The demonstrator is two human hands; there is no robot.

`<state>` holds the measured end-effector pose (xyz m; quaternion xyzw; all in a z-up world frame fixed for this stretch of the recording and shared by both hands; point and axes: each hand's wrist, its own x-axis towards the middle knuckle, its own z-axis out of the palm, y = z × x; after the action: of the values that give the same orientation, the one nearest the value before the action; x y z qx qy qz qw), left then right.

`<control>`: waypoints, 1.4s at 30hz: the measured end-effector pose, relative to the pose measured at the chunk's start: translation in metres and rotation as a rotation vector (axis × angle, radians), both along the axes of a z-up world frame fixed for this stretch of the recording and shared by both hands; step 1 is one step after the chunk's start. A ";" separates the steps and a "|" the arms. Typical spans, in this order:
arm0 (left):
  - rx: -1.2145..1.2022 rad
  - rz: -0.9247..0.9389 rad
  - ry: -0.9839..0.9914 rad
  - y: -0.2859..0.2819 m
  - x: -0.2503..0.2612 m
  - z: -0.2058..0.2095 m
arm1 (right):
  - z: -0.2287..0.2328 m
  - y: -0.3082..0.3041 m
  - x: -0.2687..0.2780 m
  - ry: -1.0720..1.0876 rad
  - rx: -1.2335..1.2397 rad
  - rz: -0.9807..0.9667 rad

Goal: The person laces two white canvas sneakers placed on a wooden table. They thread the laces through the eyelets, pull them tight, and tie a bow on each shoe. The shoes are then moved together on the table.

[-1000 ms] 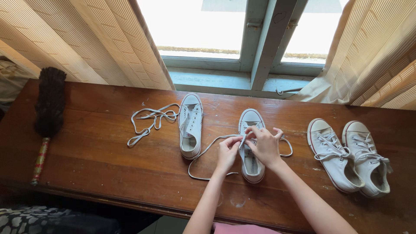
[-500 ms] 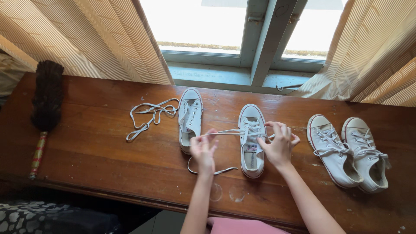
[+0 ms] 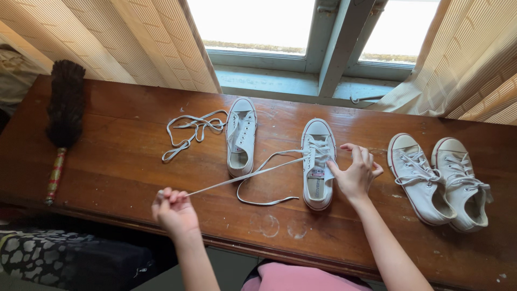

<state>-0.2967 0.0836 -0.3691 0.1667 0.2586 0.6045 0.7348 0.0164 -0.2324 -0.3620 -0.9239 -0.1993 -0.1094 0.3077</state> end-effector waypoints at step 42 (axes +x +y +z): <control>0.815 -0.973 1.199 -0.122 0.234 -0.062 | 0.045 0.050 0.050 0.090 -0.381 0.515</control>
<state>-0.0624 -0.0383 -0.4314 0.7985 0.2652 0.0794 0.5346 0.0668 -0.1822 -0.3168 -0.8880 -0.4297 0.0525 0.1552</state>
